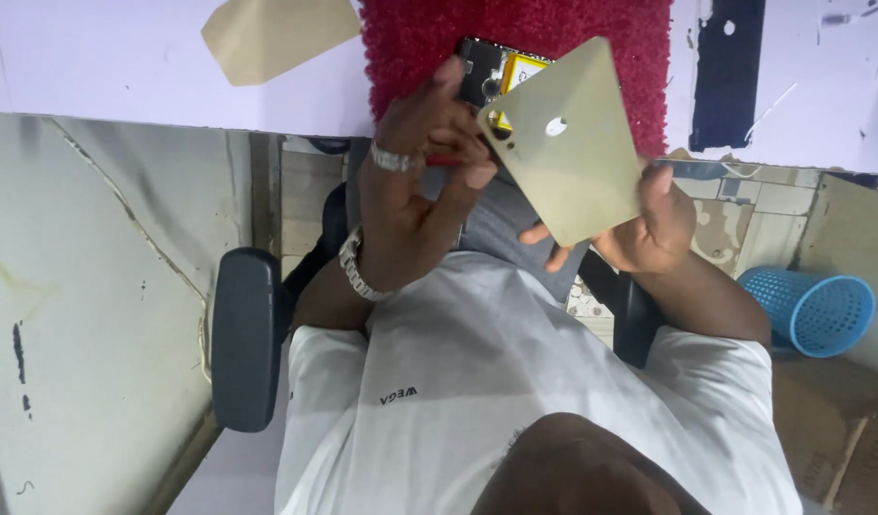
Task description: Applying adhesive to a mobile phone frame and attaching the back panel to complete a repair.
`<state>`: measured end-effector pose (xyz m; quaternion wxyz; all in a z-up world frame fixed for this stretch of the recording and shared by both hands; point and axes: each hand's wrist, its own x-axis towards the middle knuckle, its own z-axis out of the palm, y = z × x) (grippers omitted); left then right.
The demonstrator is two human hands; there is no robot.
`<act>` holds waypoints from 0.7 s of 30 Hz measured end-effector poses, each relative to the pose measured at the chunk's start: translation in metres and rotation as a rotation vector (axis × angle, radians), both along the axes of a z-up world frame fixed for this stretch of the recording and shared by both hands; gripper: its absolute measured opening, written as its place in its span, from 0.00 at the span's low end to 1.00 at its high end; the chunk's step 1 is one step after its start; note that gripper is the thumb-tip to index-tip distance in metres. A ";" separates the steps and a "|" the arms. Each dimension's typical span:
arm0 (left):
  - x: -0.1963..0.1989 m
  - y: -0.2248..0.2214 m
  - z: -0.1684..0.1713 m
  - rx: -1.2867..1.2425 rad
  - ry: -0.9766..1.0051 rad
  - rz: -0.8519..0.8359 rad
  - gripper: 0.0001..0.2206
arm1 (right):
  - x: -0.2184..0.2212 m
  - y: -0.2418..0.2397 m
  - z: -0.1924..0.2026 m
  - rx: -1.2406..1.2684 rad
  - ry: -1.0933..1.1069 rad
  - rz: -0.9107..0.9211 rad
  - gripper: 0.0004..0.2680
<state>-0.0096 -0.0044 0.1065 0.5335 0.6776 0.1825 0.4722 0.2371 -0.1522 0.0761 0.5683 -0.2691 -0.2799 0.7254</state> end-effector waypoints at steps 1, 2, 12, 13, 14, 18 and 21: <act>-0.001 -0.001 0.004 0.005 0.002 0.001 0.28 | -0.003 -0.004 0.002 0.005 0.002 0.001 0.36; -0.001 -0.001 0.008 -0.095 0.007 -0.016 0.23 | -0.006 -0.007 0.005 0.063 -0.061 -0.066 0.25; 0.007 -0.010 -0.022 -0.212 -0.107 0.241 0.12 | -0.020 -0.003 0.044 0.559 -1.961 -0.548 0.34; 0.009 -0.011 -0.025 -0.211 -0.105 0.241 0.12 | -0.021 -0.002 0.044 0.558 -1.959 -0.548 0.34; 0.011 -0.012 -0.027 -0.191 -0.110 0.239 0.12 | -0.021 0.000 0.044 0.580 -2.013 -0.536 0.33; 0.013 -0.018 -0.032 -0.182 -0.004 0.299 0.12 | -0.023 -0.001 0.046 0.613 -2.109 -0.529 0.33; 0.010 -0.019 -0.029 -0.112 0.100 0.267 0.10 | -0.019 0.000 0.051 0.531 -2.032 -0.479 0.31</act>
